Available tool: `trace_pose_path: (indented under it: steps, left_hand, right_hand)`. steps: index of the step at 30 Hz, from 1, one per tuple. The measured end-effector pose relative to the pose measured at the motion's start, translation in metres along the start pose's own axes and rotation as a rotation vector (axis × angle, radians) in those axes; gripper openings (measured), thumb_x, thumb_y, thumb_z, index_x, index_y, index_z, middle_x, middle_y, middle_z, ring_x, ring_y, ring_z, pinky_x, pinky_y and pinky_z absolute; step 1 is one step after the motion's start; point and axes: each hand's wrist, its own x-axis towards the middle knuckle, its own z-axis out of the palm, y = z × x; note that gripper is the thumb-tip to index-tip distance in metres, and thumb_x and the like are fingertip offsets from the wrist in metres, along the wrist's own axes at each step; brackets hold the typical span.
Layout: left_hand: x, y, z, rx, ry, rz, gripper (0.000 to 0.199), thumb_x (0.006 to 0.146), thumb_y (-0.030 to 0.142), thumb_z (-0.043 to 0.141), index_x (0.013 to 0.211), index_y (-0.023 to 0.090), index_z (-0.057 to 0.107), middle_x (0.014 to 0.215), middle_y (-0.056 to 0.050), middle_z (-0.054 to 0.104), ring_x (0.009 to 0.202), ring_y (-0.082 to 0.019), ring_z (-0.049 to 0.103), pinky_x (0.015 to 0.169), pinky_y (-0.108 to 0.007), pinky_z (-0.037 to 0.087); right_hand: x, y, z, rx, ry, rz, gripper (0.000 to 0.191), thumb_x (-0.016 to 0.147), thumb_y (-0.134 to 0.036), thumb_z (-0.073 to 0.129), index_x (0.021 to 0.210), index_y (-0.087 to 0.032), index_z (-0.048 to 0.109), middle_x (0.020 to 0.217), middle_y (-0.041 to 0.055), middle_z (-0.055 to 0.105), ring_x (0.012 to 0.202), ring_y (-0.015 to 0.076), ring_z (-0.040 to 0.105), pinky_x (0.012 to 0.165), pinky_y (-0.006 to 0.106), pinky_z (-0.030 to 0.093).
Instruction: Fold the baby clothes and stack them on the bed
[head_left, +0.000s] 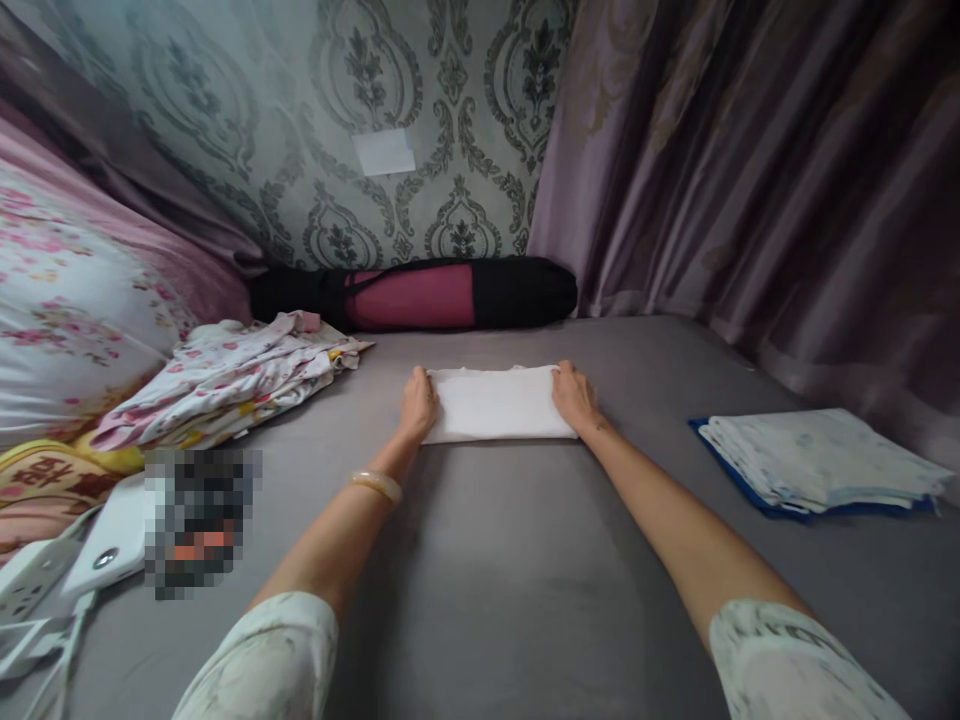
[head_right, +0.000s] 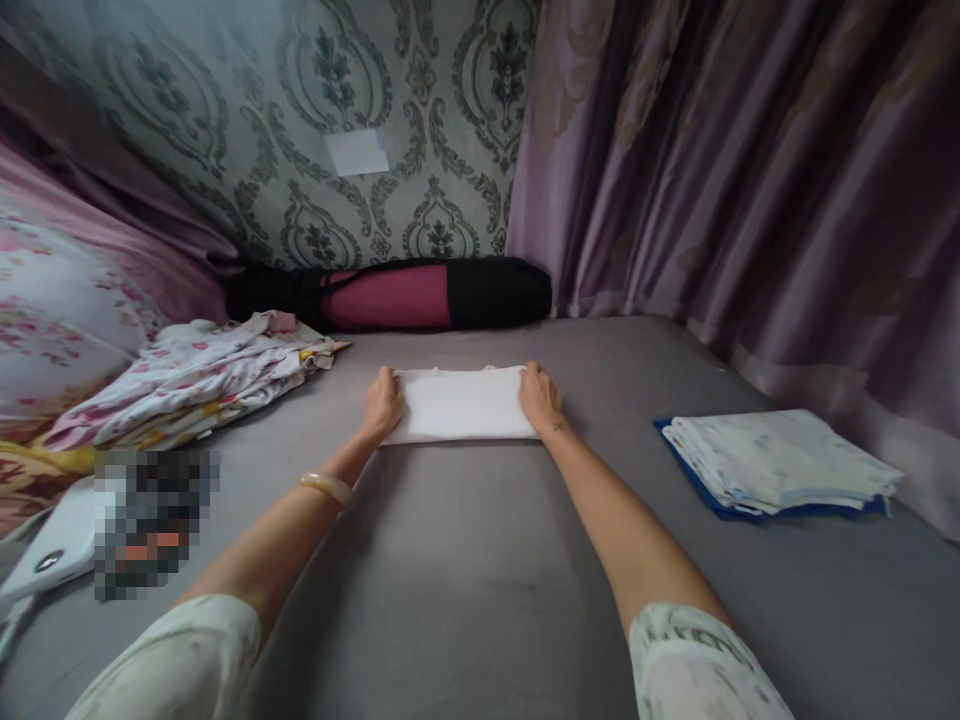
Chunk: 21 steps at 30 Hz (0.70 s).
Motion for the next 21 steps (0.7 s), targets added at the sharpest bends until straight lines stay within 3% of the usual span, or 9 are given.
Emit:
trace_pose_path:
  steps: [13,21]
  left_hand:
    - [0.006,0.0,0.007,0.081,-0.058,-0.001,0.033,0.096,0.023,0.026,0.117,0.012,0.048,0.107,-0.021,0.063,0.098,-0.029,0.062,0.08,-0.036,0.045]
    - [0.009,-0.007,0.017,0.108,-0.045,-0.005,0.032,0.091,0.019,0.032,0.117,0.012,0.048,0.106,-0.02,0.064,0.098,-0.029,0.063,0.08,-0.038,0.047]
  right_hand:
    - [0.013,0.003,0.007,-0.038,-0.058,0.047,0.038,0.102,-0.035,0.027,0.122,-0.013,0.051,0.107,0.0192,0.068,0.102,0.0286,0.065,0.082,0.035,0.045]
    - [0.018,0.007,0.011,-0.051,-0.071,0.062,0.043,0.101,-0.038,0.028,0.122,-0.011,0.055,0.108,0.0207,0.068,0.104,0.0287,0.064,0.086,0.036,0.044]
